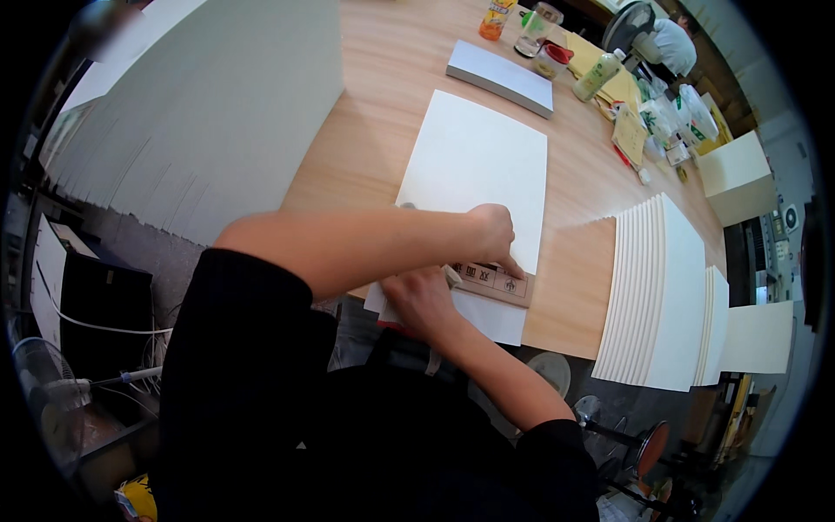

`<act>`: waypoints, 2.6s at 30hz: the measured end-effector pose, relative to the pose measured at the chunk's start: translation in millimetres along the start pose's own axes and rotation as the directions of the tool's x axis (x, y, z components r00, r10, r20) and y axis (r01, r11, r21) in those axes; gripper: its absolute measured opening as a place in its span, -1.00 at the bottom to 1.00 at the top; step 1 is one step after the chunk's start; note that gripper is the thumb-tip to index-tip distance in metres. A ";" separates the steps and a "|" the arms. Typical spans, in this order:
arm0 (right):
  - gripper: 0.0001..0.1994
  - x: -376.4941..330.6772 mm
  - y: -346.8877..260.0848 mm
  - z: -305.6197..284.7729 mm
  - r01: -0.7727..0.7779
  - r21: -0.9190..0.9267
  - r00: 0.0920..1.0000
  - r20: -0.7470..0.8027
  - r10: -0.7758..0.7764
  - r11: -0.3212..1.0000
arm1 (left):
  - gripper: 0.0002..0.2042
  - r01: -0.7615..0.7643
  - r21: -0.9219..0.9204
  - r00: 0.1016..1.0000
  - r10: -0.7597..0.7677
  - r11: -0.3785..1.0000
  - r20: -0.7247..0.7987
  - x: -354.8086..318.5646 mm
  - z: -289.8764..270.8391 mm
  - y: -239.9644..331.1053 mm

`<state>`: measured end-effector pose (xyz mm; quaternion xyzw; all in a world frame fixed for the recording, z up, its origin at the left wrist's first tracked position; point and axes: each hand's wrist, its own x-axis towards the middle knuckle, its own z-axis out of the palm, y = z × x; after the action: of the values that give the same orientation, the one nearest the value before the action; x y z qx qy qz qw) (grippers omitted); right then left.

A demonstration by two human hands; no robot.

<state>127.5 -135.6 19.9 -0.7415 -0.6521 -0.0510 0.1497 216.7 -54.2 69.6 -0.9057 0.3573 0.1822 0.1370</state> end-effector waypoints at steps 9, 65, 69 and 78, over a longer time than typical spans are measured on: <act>-0.72 -117.6 80.9 -51.5 0.080 -0.104 0.997 0.015 -0.079 0.991 | -0.25 -0.017 0.086 1.000 0.016 0.996 0.015 -1.8 -1.8 4.7; -0.72 306.0 -42.8 -186.6 0.013 0.999 0.984 -0.020 0.178 0.037 | -0.51 0.647 -0.696 -0.272 -0.758 0.311 -0.592 -583.0 24.2 30.2; -0.59 301.5 -67.4 -174.1 0.057 0.974 0.959 -0.114 0.258 0.218 | -0.57 0.225 -0.918 -0.278 -0.881 0.327 -0.382 -593.7 57.5 29.0; -0.64 256.8 -43.5 -195.3 -0.058 0.993 0.980 0.038 0.193 0.099 | -0.46 0.108 -0.924 -0.407 -0.832 0.366 -0.377 -598.4 90.7 7.0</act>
<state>145.2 57.1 281.8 -0.5013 -0.4457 0.3714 0.6419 -215.1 332.6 243.6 -0.7665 -0.2354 -0.4991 -0.3287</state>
